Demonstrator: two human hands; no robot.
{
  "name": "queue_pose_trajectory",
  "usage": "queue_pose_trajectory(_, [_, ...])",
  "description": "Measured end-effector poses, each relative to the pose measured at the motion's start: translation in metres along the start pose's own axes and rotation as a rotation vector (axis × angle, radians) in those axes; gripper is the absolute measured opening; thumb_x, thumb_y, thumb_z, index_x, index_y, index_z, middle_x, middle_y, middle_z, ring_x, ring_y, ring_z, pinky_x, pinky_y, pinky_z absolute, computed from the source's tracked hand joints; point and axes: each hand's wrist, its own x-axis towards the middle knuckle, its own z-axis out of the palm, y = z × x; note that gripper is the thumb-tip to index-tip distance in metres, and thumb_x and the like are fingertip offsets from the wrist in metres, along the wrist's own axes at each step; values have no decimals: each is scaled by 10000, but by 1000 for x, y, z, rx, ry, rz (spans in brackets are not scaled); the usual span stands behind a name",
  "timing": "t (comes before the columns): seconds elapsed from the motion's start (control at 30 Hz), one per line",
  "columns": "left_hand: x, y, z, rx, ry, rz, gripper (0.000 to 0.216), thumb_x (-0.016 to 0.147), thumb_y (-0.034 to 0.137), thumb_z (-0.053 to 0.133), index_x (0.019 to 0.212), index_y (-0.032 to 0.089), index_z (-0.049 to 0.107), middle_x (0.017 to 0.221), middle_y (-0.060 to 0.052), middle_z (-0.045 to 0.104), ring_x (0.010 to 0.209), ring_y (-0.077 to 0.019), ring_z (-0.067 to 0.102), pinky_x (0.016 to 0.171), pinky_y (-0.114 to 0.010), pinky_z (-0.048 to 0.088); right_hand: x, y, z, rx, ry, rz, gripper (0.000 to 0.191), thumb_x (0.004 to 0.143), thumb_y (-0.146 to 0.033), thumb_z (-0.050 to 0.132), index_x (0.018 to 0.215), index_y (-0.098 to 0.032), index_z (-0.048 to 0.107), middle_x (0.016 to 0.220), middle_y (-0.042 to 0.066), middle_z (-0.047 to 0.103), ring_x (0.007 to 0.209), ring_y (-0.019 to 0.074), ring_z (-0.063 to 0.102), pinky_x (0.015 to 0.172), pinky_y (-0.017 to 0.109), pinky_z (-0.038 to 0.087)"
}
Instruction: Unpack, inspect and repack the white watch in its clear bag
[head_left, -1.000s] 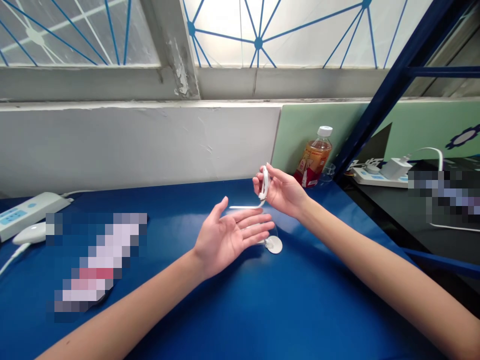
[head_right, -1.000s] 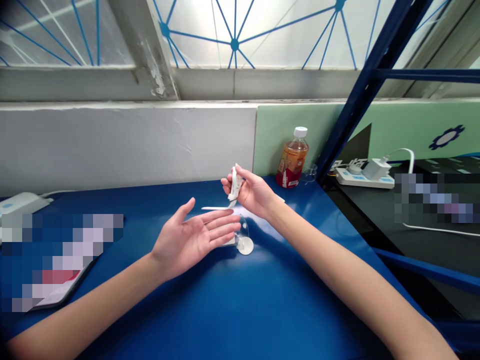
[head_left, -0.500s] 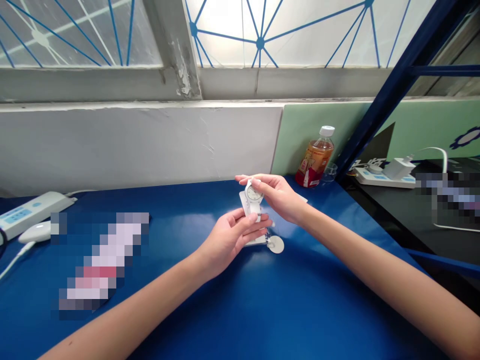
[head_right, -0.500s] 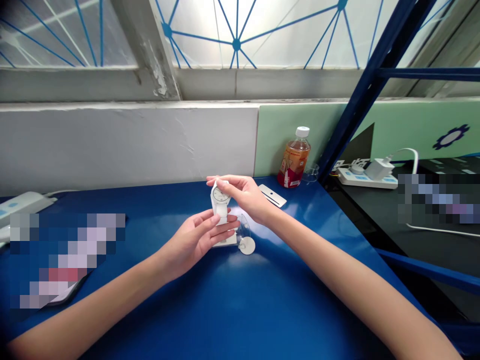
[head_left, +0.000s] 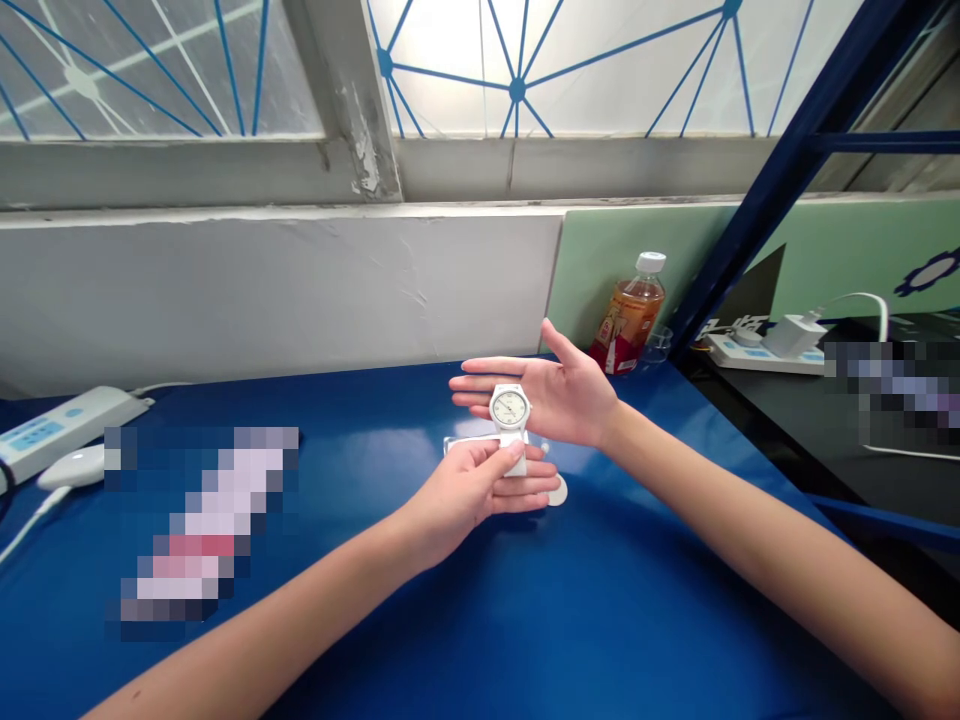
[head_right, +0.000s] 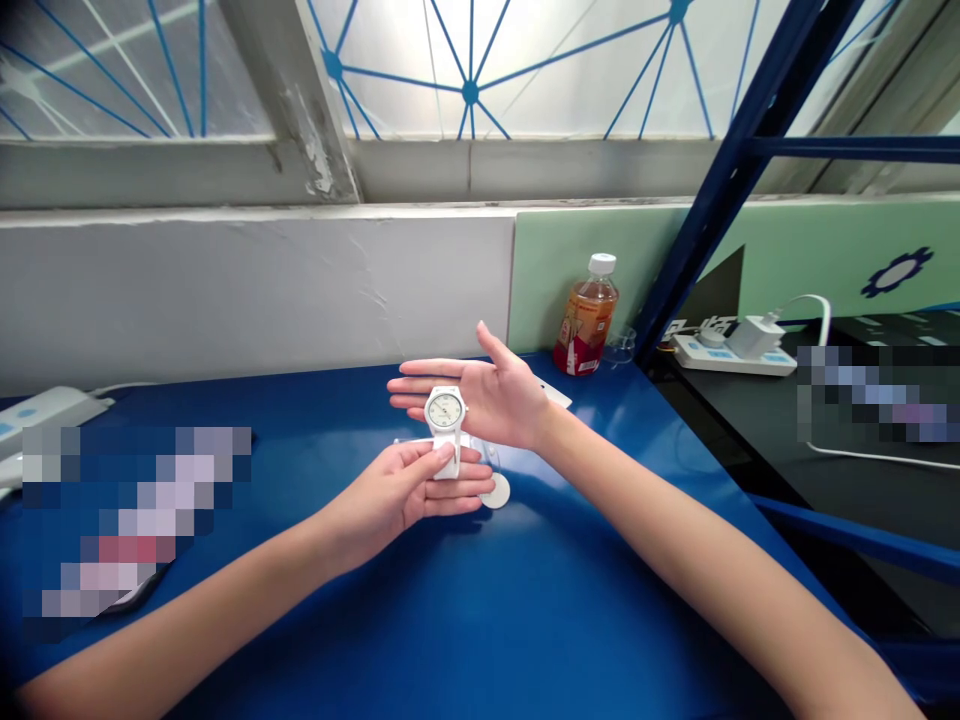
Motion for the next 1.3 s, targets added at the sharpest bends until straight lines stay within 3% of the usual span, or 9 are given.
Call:
queue_pose_trajectory(0.33, [1,5,1,-5,34,-39,288,933,308,622,1031,41,664,1046,-242,723,1017,-322,705,972,-460,515,-1,0,-1,-34,-28,-31,862,909,-725,165,1196,-55,626,1351,205,587,1304,298,510,1128,447,316])
queue_pose_trajectory(0.5, [2,10,-2,149,62,111,292,923,334,622,1072,85,650,1134,-189,706,1096,-285,670,985,-414,508,1,-3,-4,-275,105,-98,708,918,-695,313,1159,-130,664,1283,159,647,1248,290,557,1081,458,383])
queue_pose_trajectory(0.57, [2,15,-7,335,112,249,312,940,379,576,1084,113,649,1125,-142,711,1093,-261,665,969,-392,510,-2,-5,-6,-460,264,-231,524,909,-610,485,1086,-165,699,1224,126,682,1215,266,579,1059,425,414])
queue_pose_trajectory(0.67, [2,21,-20,851,272,525,294,967,367,489,1056,140,653,987,-80,725,942,-237,690,853,-366,542,-15,-4,-5,-713,469,-436,340,886,-475,612,1032,-186,718,1111,89,720,1099,230,640,965,373,491])
queue_pose_trajectory(0.83, [5,7,-35,1632,306,964,350,979,142,384,1277,47,542,1292,-218,612,1184,-299,608,968,-419,513,-51,24,5,-1035,577,-317,391,881,-434,635,1182,-188,678,727,21,718,688,179,687,696,318,556])
queue_pose_trajectory(1.0, [7,-10,-30,1906,270,1185,341,968,47,373,1265,23,538,1286,-233,617,1205,-305,603,1003,-440,506,-66,51,4,-1067,701,-301,347,806,-441,716,1011,-165,767,696,42,717,628,187,657,607,312,539])
queue_pose_trajectory(1.1, [8,-10,-29,1848,246,1173,342,990,145,414,1293,23,516,1282,-222,623,1203,-298,603,1001,-430,511,-67,51,-2,-955,707,-281,367,763,-442,754,997,-159,772,637,28,698,544,160,618,536,288,518])
queue_pose_trajectory(1.23, [9,-7,-38,1795,228,926,588,927,447,573,1335,33,489,1301,-228,607,1219,-341,579,982,-469,515,-71,41,-17,-964,761,-311,331,758,-417,755,962,-156,774,740,54,737,571,150,617,551,278,515])
queue_pose_trajectory(1.3, [9,-6,-44,1789,168,820,591,900,516,592,1293,78,537,1287,-199,623,1214,-339,580,992,-477,502,-73,38,-27,-1025,770,-296,317,772,-403,735,966,-155,768,775,64,739,584,154,612,549,278,504])
